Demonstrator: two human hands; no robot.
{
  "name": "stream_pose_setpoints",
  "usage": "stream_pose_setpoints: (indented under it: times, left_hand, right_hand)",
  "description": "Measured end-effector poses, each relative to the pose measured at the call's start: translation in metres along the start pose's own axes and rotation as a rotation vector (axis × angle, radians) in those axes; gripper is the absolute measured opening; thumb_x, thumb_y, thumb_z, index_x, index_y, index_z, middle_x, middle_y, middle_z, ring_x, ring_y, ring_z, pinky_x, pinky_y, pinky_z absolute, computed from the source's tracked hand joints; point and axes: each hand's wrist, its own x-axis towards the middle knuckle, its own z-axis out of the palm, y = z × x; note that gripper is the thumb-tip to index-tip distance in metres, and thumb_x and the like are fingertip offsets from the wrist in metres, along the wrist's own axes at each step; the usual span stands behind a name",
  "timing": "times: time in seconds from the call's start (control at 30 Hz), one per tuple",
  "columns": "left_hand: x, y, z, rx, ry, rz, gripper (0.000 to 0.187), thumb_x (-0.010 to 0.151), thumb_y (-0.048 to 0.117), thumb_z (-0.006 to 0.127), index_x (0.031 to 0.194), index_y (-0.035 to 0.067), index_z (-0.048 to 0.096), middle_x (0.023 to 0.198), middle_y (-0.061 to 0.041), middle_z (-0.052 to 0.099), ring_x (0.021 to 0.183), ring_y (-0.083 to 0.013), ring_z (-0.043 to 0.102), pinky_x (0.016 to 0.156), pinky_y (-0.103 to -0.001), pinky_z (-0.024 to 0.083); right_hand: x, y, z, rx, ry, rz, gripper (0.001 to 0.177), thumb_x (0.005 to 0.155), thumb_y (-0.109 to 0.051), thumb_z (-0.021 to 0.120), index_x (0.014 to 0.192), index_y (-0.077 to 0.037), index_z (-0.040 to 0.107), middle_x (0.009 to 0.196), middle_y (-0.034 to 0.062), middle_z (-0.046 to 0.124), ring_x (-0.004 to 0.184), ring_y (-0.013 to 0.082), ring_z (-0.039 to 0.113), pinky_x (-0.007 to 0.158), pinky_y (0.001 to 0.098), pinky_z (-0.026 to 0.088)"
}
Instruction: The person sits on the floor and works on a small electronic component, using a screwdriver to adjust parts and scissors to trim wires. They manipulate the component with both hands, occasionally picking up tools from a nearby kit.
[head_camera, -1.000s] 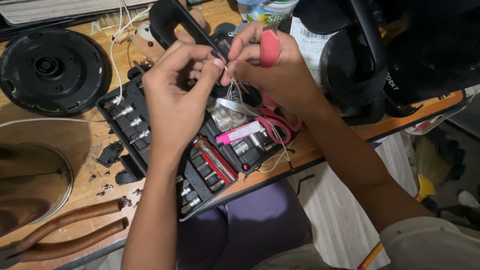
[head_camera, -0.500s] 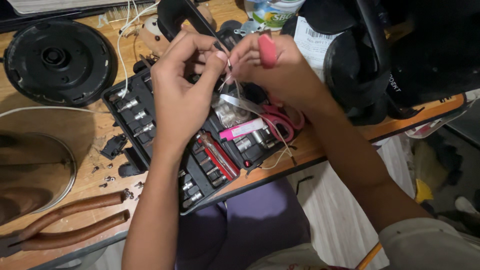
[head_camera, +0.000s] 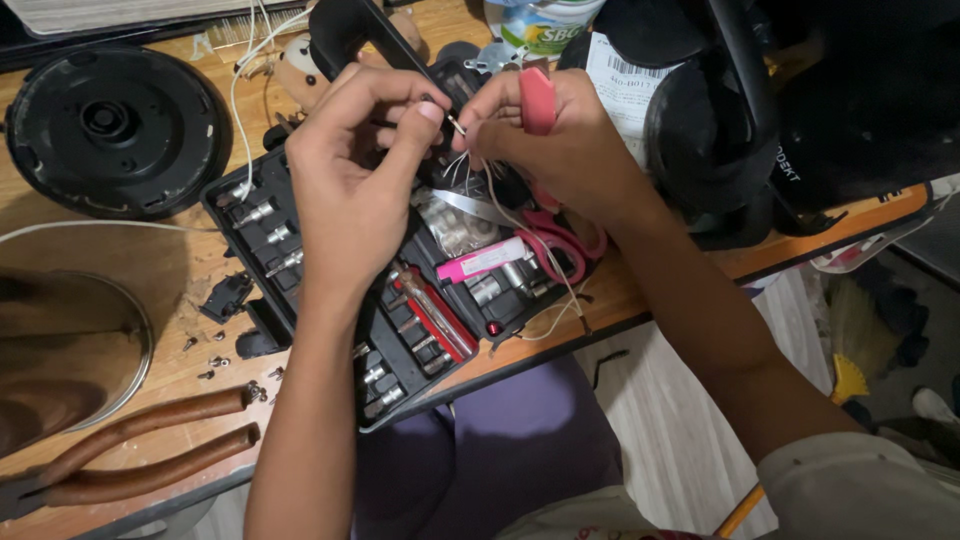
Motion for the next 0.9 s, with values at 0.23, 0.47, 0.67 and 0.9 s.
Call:
stream_pose_setpoints:
  times: [0.23, 0.47, 0.67, 0.9]
  left_hand:
    - [0.000, 0.001, 0.000, -0.028, -0.008, -0.019, 0.005, 0.109, -0.001, 0.066, 0.112, -0.004, 0.069, 0.107, -0.001, 0.063, 0.088, -0.0040, 0.061, 0.081, -0.021, 0.050]
    - [-0.001, -0.001, -0.001, 0.002, 0.002, 0.002, 0.005, 0.109, -0.001, 0.069, 0.111, -0.005, 0.069, 0.104, -0.001, 0.063, 0.089, -0.0044, 0.062, 0.079, -0.019, 0.051]
    - [-0.001, -0.003, -0.001, -0.014, 0.010, 0.000, 0.004, 0.109, -0.001, 0.068, 0.111, -0.005, 0.069, 0.106, -0.002, 0.064, 0.089, -0.0046, 0.062, 0.078, -0.018, 0.050]
    - [0.000, -0.002, 0.000, -0.066, -0.009, -0.005, 0.005, 0.109, -0.002, 0.067, 0.112, -0.005, 0.069, 0.108, -0.001, 0.064, 0.092, -0.0060, 0.067, 0.081, -0.019, 0.054]
  right_hand:
    - [-0.002, -0.006, 0.003, -0.022, 0.040, 0.073, 0.003, 0.098, -0.002, 0.068, 0.101, -0.001, 0.069, 0.094, 0.0065, 0.075, 0.080, 0.0053, 0.069, 0.070, 0.0184, 0.054]
    - [-0.003, -0.014, 0.008, -0.033, 0.022, 0.056, 0.009, 0.097, -0.001, 0.072, 0.100, -0.004, 0.064, 0.082, -0.0019, 0.065, 0.068, 0.0003, 0.056, 0.060, 0.0155, 0.044]
    - [-0.003, -0.007, 0.005, -0.011, -0.032, -0.003, 0.009, 0.100, 0.001, 0.071, 0.106, -0.003, 0.065, 0.090, -0.0012, 0.069, 0.079, 0.0004, 0.062, 0.072, 0.0154, 0.049]
    - [-0.005, -0.009, 0.004, -0.108, 0.022, 0.036, 0.007, 0.100, 0.000, 0.068, 0.107, -0.001, 0.069, 0.084, -0.0012, 0.063, 0.073, 0.0014, 0.054, 0.065, 0.0166, 0.043]
